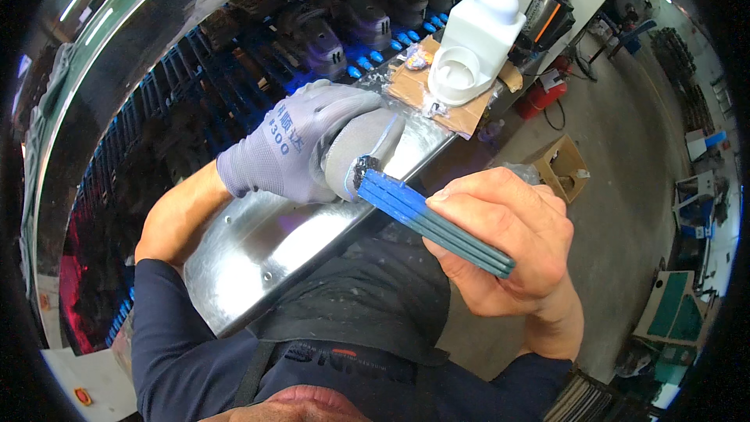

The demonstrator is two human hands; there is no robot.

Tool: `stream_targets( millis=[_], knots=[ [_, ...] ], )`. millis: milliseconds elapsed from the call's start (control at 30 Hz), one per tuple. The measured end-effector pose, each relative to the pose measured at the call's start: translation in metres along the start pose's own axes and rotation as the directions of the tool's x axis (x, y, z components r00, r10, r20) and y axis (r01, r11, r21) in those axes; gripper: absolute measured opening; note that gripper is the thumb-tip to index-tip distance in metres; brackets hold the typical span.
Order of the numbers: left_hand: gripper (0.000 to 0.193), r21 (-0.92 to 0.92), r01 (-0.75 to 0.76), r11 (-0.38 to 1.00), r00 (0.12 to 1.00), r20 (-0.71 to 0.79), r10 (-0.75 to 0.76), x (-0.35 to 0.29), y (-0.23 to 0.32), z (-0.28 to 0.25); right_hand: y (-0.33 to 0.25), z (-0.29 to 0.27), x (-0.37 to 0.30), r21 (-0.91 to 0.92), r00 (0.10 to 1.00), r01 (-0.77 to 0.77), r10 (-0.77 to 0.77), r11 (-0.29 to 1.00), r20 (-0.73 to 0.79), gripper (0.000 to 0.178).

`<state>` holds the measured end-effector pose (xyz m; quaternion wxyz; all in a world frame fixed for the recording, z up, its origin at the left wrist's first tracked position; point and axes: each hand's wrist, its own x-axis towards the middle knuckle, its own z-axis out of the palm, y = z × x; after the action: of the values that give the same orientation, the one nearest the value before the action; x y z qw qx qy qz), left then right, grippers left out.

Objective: The person uses a blue brush to scrub the upper and side panels of a grey sneaker held in the left hand. The person repeatedly dips the brush into a white liquid container and continues scrubbing different areas of the shoe on a metal workbench.

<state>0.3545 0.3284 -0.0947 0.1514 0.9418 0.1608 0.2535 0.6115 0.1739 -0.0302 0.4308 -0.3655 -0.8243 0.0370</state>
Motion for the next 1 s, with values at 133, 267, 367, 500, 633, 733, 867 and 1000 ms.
stream_targets(
  millis=[133,267,367,500,633,733,867,1000],
  knots=[
    [0.096,0.002,0.019,1.000,0.995,0.100,-0.019,0.016,0.001,-0.006,-0.005,-0.015,0.011,-0.116,0.992,0.073,-0.060,0.990,0.112,0.029],
    [0.095,-0.052,0.080,0.995,0.983,0.172,-0.070,0.031,0.002,-0.014,-0.004,-0.023,0.018,-0.176,0.975,0.145,-0.110,0.974,0.193,0.032],
    [0.081,-0.101,-0.002,0.995,0.998,0.062,0.008,0.036,-0.003,-0.011,-0.006,-0.024,0.022,-0.269,0.969,0.167,-0.108,0.949,0.221,0.029],
    [0.079,-0.106,-0.009,0.994,0.995,0.095,0.019,0.044,-0.008,-0.014,-0.004,-0.033,0.037,-0.312,0.943,0.257,-0.167,0.915,0.287,0.030],
    [0.082,-0.172,0.014,0.985,0.994,0.109,0.005,0.051,-0.018,-0.014,0.014,-0.042,0.040,-0.271,0.933,0.258,-0.167,0.927,0.318,0.030],
    [0.092,-0.321,0.133,0.938,0.980,0.185,-0.075,0.059,-0.038,-0.019,0.043,-0.055,0.035,-0.085,0.925,0.140,-0.100,0.986,0.367,0.029],
    [0.101,-0.348,0.302,0.888,0.953,0.102,-0.285,0.014,-0.109,0.018,0.082,-0.035,-0.015,0.124,0.964,-0.265,0.260,0.956,0.054,0.025],
    [0.079,-0.359,0.610,0.706,0.719,-0.124,-0.684,-0.030,-0.093,0.029,0.110,0.007,-0.068,0.564,0.660,-0.566,0.740,0.601,-0.126,0.020]
  ],
)
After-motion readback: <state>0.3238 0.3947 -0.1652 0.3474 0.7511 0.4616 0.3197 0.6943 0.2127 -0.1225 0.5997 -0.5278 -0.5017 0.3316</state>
